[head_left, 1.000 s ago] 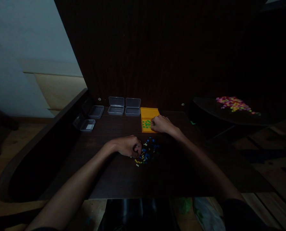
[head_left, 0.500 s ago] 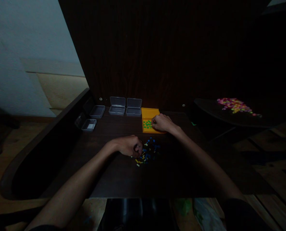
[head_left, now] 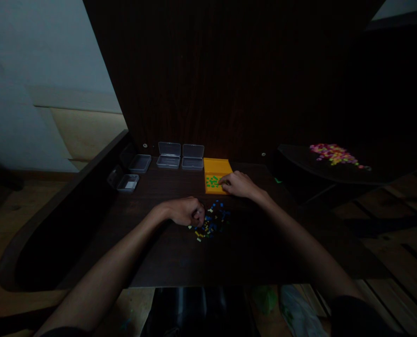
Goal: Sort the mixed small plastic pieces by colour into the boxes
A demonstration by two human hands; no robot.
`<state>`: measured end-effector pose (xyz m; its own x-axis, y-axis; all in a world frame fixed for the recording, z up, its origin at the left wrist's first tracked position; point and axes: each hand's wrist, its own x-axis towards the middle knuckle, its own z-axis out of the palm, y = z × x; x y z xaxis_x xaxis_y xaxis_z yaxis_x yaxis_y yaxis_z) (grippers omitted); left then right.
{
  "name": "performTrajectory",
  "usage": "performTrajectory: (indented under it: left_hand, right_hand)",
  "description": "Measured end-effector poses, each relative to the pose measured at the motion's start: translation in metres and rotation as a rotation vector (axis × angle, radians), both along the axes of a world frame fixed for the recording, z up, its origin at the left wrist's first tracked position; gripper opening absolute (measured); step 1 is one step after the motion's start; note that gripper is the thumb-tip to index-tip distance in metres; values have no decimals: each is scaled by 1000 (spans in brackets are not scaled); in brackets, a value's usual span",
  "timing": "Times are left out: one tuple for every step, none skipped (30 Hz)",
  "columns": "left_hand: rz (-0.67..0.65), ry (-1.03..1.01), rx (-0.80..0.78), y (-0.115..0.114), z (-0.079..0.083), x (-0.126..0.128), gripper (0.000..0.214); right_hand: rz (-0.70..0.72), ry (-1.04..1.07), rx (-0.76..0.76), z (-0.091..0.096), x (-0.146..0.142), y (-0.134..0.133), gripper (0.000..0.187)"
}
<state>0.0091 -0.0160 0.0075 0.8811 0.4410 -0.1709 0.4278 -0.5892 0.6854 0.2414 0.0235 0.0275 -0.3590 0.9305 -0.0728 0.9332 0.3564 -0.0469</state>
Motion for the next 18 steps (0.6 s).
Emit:
performTrajectory:
  left_hand:
    - [-2,-1,-2,0,0,0,16]
    - [-4,-2,-3,0,0,0,16]
    - [-5,-2,-1,0,0,0,17]
    - [-6,-1,2,0,0,0,17]
    - [-7,3,5,0,0,0,17]
    - [-6,7,9,0,1,0,17]
    - [-4,11,12,0,1,0,17]
    - [-2,13,15,0,1,0,16]
    - [2,14,19,0,1,0,16]
    - [7,15,22,0,1,0,16]
    - [10,15,25,0,2,1,16]
    - [13,14,28,-1,2,1,16]
    - [14,12,29,-1,2,1,17]
    - [11,8,31,-1,3,1,18]
    - [3,3,33,-1,3,1,18]
    - [-7,-2,36,-1,3,1,18]
    - [-13,-8,39,-1,2,1,18]
    - [-16,-12,40,-1,2,1,18]
  right_hand:
    - [-1,-3,-6,-2,0,1,35]
    - [1,-6,-15,-4,0,2,36]
    - [5,-9,-24,-5,0,3,36]
    - [8,-12,-33,-6,0,4,36]
    - [8,-15,-39,-7,1,4,36]
    - [7,-18,-43,-8,1,4,36]
    - [7,-20,-44,-8,2,5,36]
    - [6,-22,-43,-8,2,5,35]
    - [6,-21,-38,-8,2,4,35]
    - [5,-18,-32,-7,3,4,35]
    - [2,-11,-24,-7,3,4,35]
    - [-3,-4,-17,-6,4,4,35]
    - [-10,5,-9,-5,4,4,36]
    - [-17,14,-4,-3,5,3,36]
    - [-24,23,1,-2,6,3,36]
    - [-30,32,5,-1,7,3,36]
    - [-35,43,11,0,9,3,35]
    - [-36,56,16,1,10,2,35]
